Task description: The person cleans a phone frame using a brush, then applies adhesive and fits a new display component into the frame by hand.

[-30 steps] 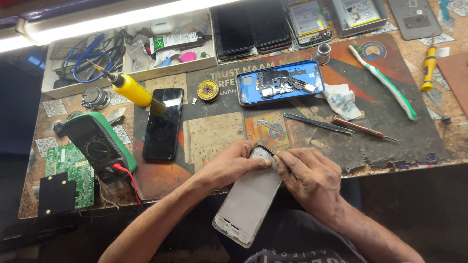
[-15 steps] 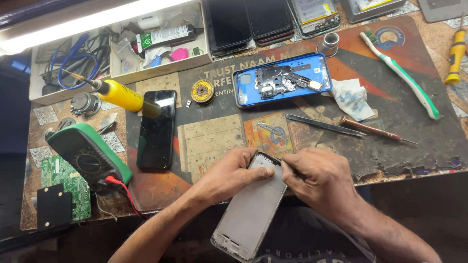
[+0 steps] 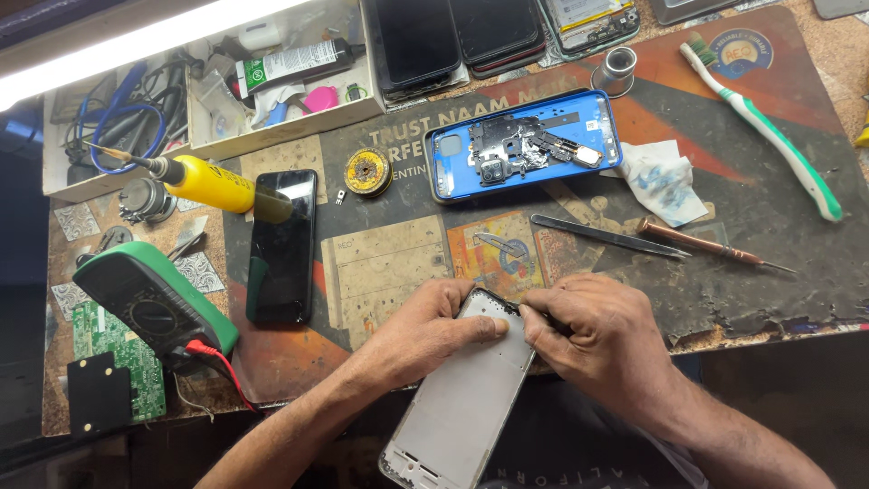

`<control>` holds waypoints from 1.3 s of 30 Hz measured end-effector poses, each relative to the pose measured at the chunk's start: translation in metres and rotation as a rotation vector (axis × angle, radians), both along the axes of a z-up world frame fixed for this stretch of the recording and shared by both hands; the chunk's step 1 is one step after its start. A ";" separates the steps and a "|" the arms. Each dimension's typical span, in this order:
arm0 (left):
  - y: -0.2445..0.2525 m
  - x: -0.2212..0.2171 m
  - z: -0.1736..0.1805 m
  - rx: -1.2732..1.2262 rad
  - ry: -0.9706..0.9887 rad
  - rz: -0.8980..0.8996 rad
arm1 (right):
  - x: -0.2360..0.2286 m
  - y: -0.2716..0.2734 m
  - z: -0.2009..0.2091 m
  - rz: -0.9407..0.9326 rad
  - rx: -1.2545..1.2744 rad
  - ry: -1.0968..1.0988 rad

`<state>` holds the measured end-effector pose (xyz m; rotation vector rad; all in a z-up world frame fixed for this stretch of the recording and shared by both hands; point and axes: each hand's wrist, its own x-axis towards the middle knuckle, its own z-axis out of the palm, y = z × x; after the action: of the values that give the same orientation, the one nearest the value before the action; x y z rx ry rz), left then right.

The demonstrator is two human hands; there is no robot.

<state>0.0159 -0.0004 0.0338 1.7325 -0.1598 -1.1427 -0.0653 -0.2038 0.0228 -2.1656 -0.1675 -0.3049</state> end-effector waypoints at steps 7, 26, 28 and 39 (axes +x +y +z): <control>-0.001 0.001 0.000 0.044 0.003 -0.013 | 0.006 -0.006 -0.003 -0.006 0.015 0.223; 0.001 0.000 -0.003 0.020 -0.028 -0.027 | 0.006 -0.005 -0.001 0.022 0.005 0.164; 0.001 0.000 -0.002 0.009 -0.028 -0.027 | 0.007 -0.006 -0.001 0.013 -0.018 0.215; 0.001 -0.002 0.002 -0.056 -0.032 -0.029 | 0.003 0.000 -0.002 0.029 -0.077 0.088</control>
<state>0.0137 0.0005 0.0362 1.7048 -0.2348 -1.1211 -0.0625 -0.2041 0.0203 -2.2465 -0.1631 -0.1888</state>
